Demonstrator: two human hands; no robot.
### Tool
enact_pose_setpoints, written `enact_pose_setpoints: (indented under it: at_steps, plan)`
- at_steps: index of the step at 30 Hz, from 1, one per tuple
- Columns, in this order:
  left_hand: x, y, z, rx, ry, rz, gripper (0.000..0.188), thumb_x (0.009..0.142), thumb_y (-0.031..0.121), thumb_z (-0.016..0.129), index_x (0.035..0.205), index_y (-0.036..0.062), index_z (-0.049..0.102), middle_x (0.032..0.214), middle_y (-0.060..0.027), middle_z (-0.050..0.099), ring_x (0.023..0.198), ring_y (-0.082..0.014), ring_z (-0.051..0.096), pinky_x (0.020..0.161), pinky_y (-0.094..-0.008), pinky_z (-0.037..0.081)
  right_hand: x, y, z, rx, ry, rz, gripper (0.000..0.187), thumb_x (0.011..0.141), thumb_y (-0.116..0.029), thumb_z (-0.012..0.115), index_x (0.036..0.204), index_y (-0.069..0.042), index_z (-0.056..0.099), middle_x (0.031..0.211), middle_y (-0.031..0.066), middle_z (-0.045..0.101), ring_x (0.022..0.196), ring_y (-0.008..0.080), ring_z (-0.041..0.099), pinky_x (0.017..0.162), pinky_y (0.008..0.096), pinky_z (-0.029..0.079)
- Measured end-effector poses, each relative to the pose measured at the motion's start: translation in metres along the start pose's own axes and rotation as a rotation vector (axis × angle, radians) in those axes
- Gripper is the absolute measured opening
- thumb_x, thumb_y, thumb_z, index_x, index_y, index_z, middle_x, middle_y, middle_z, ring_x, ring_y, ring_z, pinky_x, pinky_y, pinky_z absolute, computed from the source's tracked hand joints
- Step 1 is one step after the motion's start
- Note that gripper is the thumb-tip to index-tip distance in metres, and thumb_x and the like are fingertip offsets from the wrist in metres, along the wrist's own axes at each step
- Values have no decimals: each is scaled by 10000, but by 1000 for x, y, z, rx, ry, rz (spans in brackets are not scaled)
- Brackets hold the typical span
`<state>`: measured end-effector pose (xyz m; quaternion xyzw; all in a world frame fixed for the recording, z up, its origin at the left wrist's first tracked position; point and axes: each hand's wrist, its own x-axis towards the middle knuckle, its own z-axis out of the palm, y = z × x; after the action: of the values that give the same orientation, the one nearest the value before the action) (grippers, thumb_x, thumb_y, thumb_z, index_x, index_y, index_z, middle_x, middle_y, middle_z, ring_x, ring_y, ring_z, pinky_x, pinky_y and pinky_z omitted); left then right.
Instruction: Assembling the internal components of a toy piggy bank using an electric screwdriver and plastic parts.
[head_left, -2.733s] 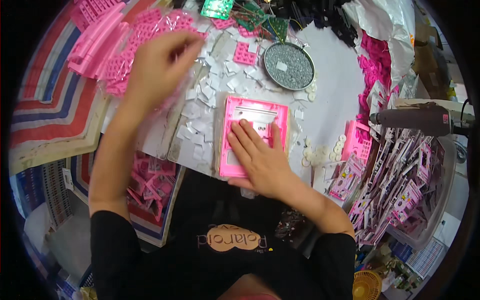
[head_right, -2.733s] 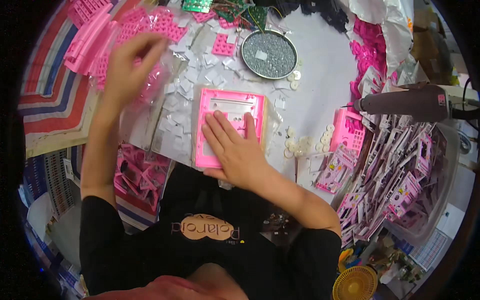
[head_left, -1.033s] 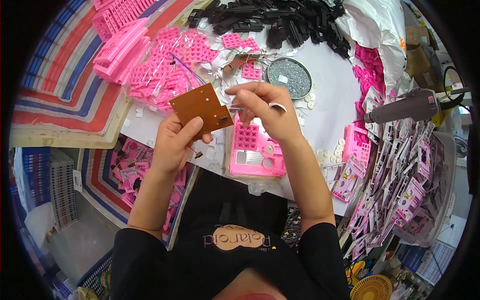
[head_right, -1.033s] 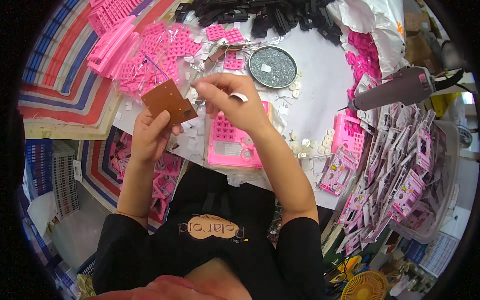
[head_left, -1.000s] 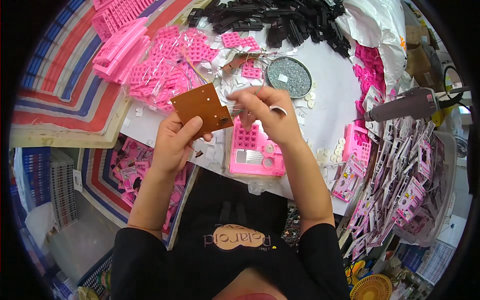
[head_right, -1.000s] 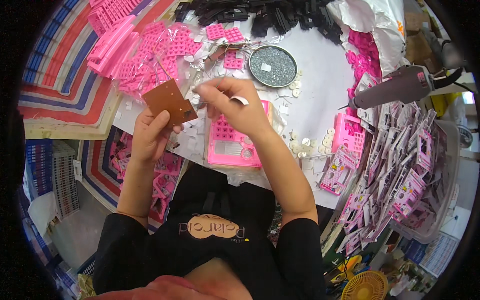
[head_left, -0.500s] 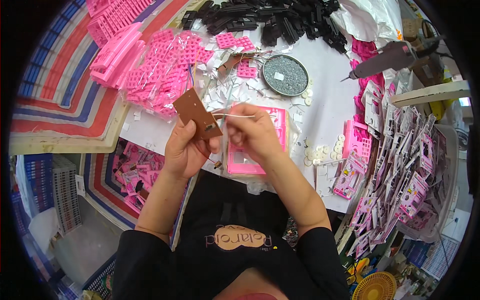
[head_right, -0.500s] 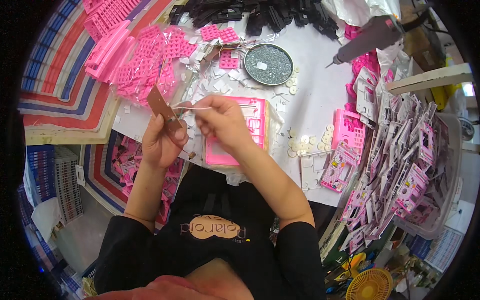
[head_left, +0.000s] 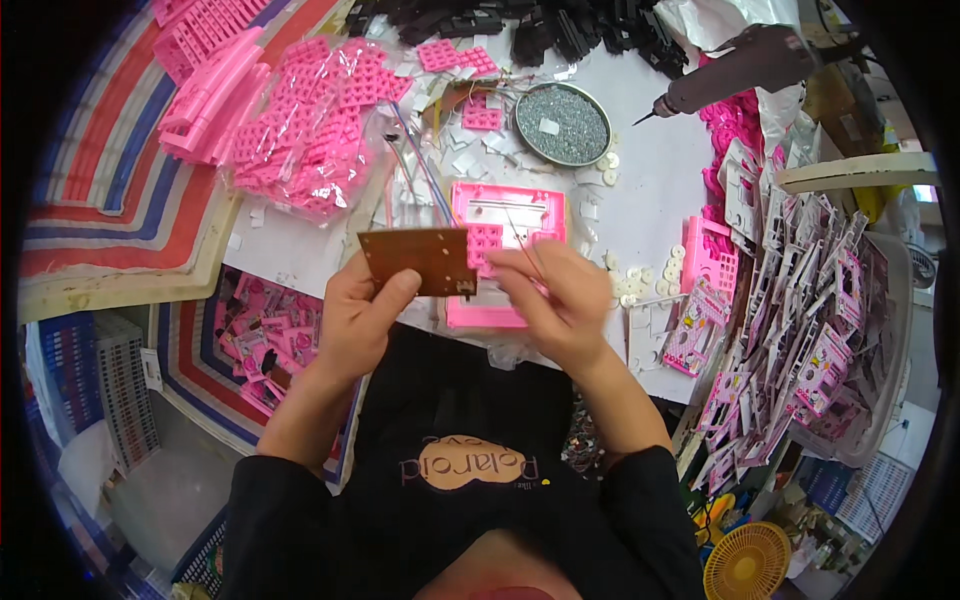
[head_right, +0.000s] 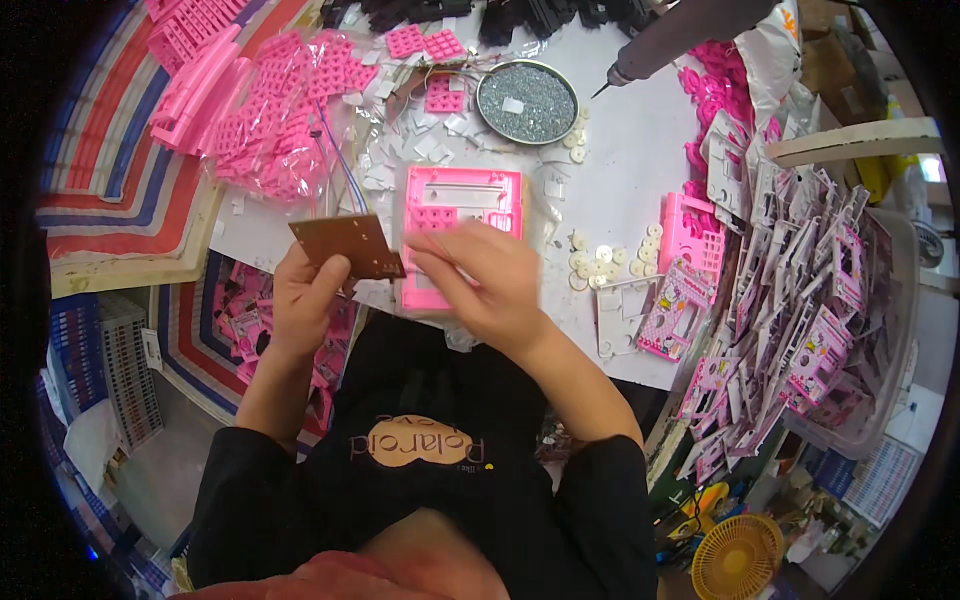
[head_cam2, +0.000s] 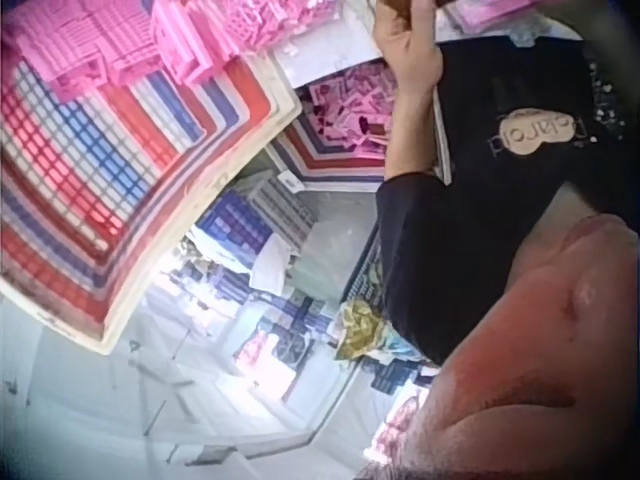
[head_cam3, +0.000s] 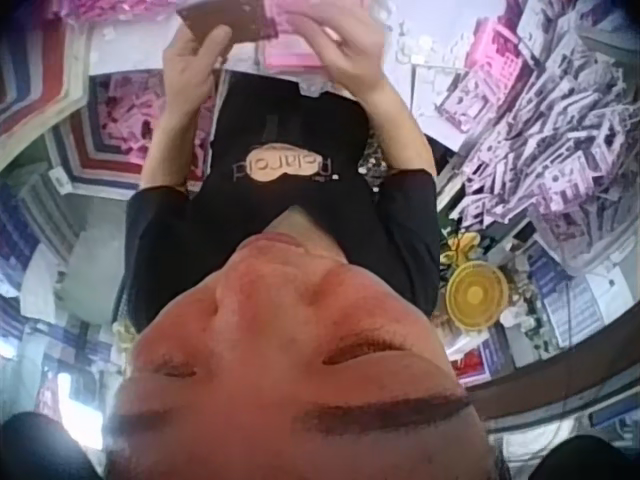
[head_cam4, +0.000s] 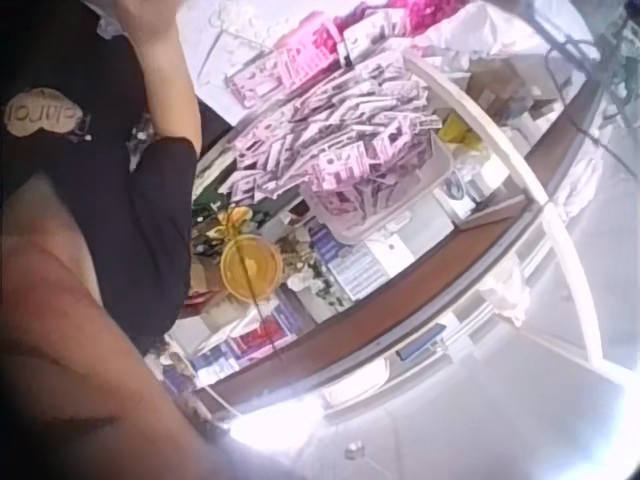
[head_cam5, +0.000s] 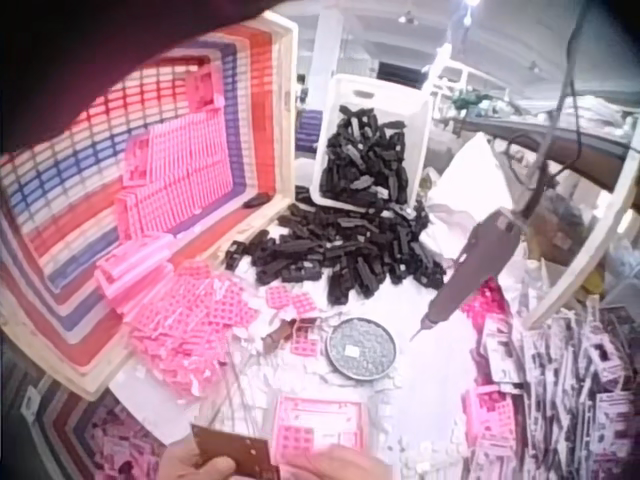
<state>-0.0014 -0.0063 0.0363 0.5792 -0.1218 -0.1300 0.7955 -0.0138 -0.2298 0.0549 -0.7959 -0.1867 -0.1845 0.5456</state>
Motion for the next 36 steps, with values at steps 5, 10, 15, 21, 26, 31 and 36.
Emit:
enact_pose_setpoints:
  at_steps: [5,10,15,21,26,31,36]
  plan:
    - [-20,1,-12,176,-50,-91,193,960,9,597,1146,-32,627,1065,-103,669,903,-176,652,812,-320,515,-110,-22,-83,337,-92,689,163,854,58,690,1009,60,740,763,84,702,588,145,636,539,261,484]
    - [-22,18,-11,531,-413,-8,169,892,74,694,1055,29,678,948,-143,673,814,-299,673,702,-369,523,-128,-61,-166,-168,-343,943,611,823,-328,821,1318,-25,629,1153,115,709,994,238,672,906,378,530]
    - [-16,11,21,488,-655,-74,207,886,109,707,1085,60,679,914,-126,678,783,-326,667,676,-380,521,-56,-39,-94,-193,-730,198,986,817,-725,621,1476,-11,456,1511,236,402,1332,457,380,1089,548,348]
    - [-39,-12,23,118,-450,-544,386,1024,120,546,1394,13,511,1116,-97,687,917,-116,664,704,-276,552,-25,-4,-33,417,-608,511,294,931,-168,678,1147,30,700,1093,114,664,896,194,623,820,321,510]
    - [-46,-39,25,-325,-251,-775,464,1050,93,471,1500,10,394,1329,-114,597,1171,-143,587,900,-297,522,2,36,-26,412,-434,743,359,887,-33,735,1217,36,610,1212,96,662,1122,145,606,969,323,505]
    - [-43,-50,26,-387,-261,-682,546,1034,100,487,1546,19,317,1429,-129,523,1335,-210,493,1114,-377,389,18,72,-17,251,-467,635,340,907,-95,698,1239,-43,647,1014,58,722,918,121,678,775,288,569]
    - [-44,-46,22,-281,-310,-678,562,1019,106,508,1541,14,320,1442,-134,517,1373,-239,472,1117,-392,385,22,83,-2,74,-512,508,373,857,-140,743,1199,-25,648,947,134,720,767,220,690,678,339,551]
